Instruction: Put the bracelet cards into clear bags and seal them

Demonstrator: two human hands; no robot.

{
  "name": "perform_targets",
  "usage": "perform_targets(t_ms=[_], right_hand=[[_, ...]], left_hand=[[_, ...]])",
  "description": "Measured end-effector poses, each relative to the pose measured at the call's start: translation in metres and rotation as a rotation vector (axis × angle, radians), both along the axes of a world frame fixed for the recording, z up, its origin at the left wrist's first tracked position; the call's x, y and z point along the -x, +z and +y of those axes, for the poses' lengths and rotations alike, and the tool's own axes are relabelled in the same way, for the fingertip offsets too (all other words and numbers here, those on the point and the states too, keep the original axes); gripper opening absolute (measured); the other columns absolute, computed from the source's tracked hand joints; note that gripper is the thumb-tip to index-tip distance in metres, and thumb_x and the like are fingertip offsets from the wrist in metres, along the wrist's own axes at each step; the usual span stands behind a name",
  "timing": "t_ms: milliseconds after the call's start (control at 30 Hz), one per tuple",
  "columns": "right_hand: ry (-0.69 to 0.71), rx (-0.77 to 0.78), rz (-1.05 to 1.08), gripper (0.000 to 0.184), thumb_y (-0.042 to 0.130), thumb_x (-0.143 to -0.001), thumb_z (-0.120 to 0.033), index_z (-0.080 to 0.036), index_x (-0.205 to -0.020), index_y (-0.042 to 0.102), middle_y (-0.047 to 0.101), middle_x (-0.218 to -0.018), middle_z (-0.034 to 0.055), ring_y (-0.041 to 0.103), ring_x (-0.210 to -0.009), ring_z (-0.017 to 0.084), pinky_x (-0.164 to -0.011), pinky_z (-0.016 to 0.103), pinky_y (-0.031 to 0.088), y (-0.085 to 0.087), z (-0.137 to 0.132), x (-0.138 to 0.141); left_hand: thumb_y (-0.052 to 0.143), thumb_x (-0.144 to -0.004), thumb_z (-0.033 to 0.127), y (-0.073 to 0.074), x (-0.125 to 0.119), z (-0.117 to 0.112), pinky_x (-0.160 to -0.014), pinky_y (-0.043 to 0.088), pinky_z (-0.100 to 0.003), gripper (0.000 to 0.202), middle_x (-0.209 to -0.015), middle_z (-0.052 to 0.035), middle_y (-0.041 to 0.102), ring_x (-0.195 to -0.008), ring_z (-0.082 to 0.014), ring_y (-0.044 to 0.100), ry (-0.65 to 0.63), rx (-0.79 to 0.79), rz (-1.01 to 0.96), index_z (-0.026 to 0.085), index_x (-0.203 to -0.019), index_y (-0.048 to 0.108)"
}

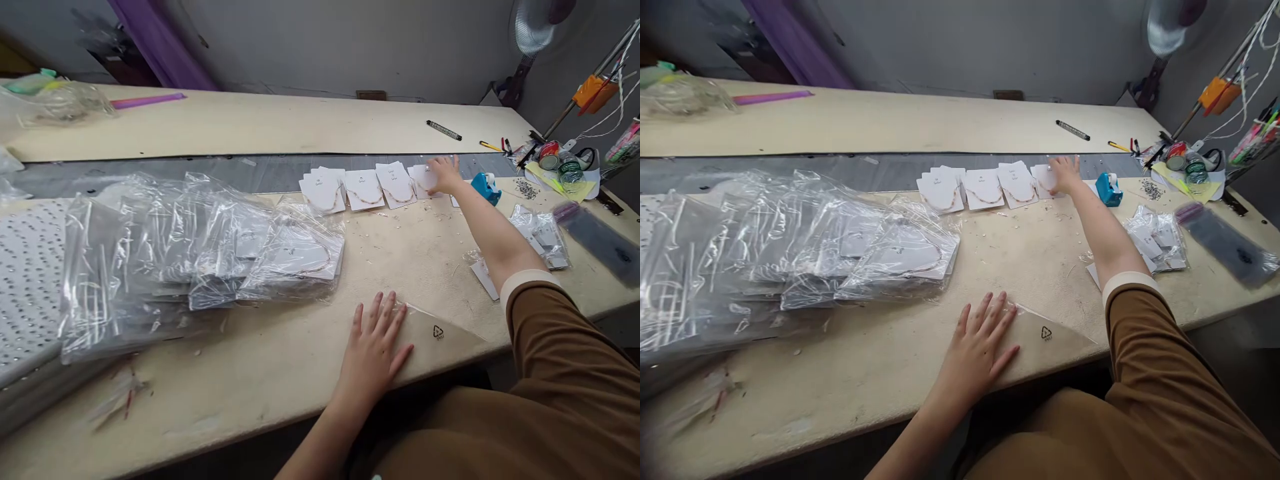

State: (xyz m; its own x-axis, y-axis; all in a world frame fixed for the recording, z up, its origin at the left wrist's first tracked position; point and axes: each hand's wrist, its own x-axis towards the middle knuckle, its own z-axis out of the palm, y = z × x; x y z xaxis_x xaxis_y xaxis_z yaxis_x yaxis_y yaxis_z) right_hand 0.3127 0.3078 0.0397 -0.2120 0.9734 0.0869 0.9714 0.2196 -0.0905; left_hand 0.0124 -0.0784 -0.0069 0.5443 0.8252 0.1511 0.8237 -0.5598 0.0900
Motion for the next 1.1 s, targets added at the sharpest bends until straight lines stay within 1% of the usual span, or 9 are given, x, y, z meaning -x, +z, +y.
perform_targets(t_ms=[167, 300, 467, 600, 700, 800, 900, 967, 1100], right_hand=[[0.025, -0.128, 0.021, 0.077, 0.091, -0.068, -0.033, -0.009, -0.131, 0.055, 0.050, -0.143, 0.0204, 0.040, -0.140, 0.039, -0.125, 0.059, 0.015, 0.016, -0.017, -0.001], [-0.034, -0.051, 0.106, 0.043, 0.082, -0.079, -0.025, -0.013, -0.115, 0.062, 0.068, -0.119, 0.0117, 0.059, -0.115, 0.029, -0.111, 0.050, 0.042, 0.033, -0.030, -0.008], [-0.011, -0.192, 0.328, 0.020, 0.075, -0.086, -0.026, -0.015, -0.100, 0.064, 0.071, -0.105, 0.0068, 0.058, -0.093, 0.016, -0.096, 0.036, 0.051, 0.054, -0.066, -0.024], [0.048, -0.311, 0.754, 0.033, 0.077, -0.086, -0.047, -0.023, -0.104, 0.060, 0.071, -0.109, 0.0043, 0.062, -0.093, 0.016, -0.090, 0.036, 0.055, 0.058, -0.136, -0.040], [0.067, -0.344, 1.073, 0.048, 0.084, -0.071, -0.062, -0.027, -0.093, 0.059, 0.071, -0.093, 0.0022, 0.066, -0.087, 0.020, -0.086, 0.041, 0.058, 0.046, -0.208, -0.051], [0.090, -0.265, 1.245, 0.048, 0.088, -0.067, -0.059, -0.028, -0.090, 0.060, 0.072, -0.093, -0.0017, 0.071, -0.090, 0.020, -0.079, 0.040, 0.062, 0.027, -0.279, -0.053], [0.176, -0.120, 1.332, 0.029, 0.086, -0.076, -0.045, -0.031, -0.087, 0.064, 0.076, -0.093, -0.0044, 0.073, -0.080, 0.017, -0.058, 0.031, 0.060, 0.010, -0.337, -0.040], [0.262, -0.035, 1.352, 0.018, 0.082, -0.082, -0.033, -0.032, -0.087, 0.066, 0.079, -0.094, -0.0039, 0.075, -0.077, 0.017, -0.052, 0.029, 0.059, 0.002, -0.367, -0.025], [0.485, -0.054, 1.165, 0.013, 0.071, -0.091, -0.023, -0.033, -0.099, 0.070, 0.080, -0.108, 0.0008, 0.076, -0.097, 0.022, -0.077, 0.041, 0.065, -0.011, -0.400, 0.006]], left_hand=[[0.040, -0.105, 0.048, 0.009, -0.013, 0.009, -0.124, 0.027, -0.059, 0.060, -0.165, -0.0119, 0.030, -0.154, -0.0346, 0.030, 0.099, 0.028, 0.024, 0.015, -0.154, 0.045], [0.039, -0.104, 0.037, 0.018, -0.026, 0.027, -0.124, 0.024, -0.061, 0.060, -0.161, -0.0257, 0.033, -0.153, -0.0398, 0.030, 0.227, 0.042, 0.044, -0.001, -0.149, 0.047], [0.052, -0.097, 0.050, 0.037, -0.037, 0.048, -0.102, 0.045, -0.057, 0.057, -0.129, -0.0282, 0.063, -0.123, -0.0436, 0.058, 0.203, 0.019, 0.097, 0.002, -0.125, 0.065], [0.052, -0.099, 0.048, 0.052, -0.032, 0.058, -0.072, 0.050, -0.040, 0.049, -0.102, -0.0209, 0.067, -0.087, -0.0338, 0.067, 0.234, 0.149, 0.123, 0.005, -0.120, 0.063], [0.060, -0.096, 0.040, 0.054, -0.024, 0.069, -0.078, 0.050, -0.041, 0.057, -0.115, -0.0203, 0.066, -0.096, -0.0341, 0.068, 0.178, 0.156, 0.087, 0.009, -0.143, 0.049], [0.069, -0.092, 0.035, 0.046, -0.023, 0.086, -0.102, 0.045, -0.048, 0.058, -0.143, -0.0192, 0.057, -0.128, -0.0371, 0.055, -0.172, 0.077, -0.023, 0.017, -0.144, 0.051], [0.060, -0.097, 0.028, 0.029, -0.032, 0.101, -0.100, 0.048, -0.043, 0.024, -0.136, -0.0103, 0.065, -0.124, -0.0291, 0.060, -0.507, 0.120, -0.121, 0.022, -0.119, 0.068], [0.051, -0.100, 0.024, 0.018, -0.042, 0.105, -0.085, 0.052, -0.036, 0.021, -0.113, -0.0085, 0.074, -0.103, -0.0239, 0.068, -0.479, 0.141, -0.215, 0.019, -0.099, 0.072], [0.052, -0.095, 0.018, 0.006, -0.053, 0.109, -0.069, 0.052, -0.027, 0.016, -0.084, -0.0054, 0.073, -0.075, -0.0160, 0.069, -0.086, 0.212, -0.674, 0.015, -0.090, 0.067]])
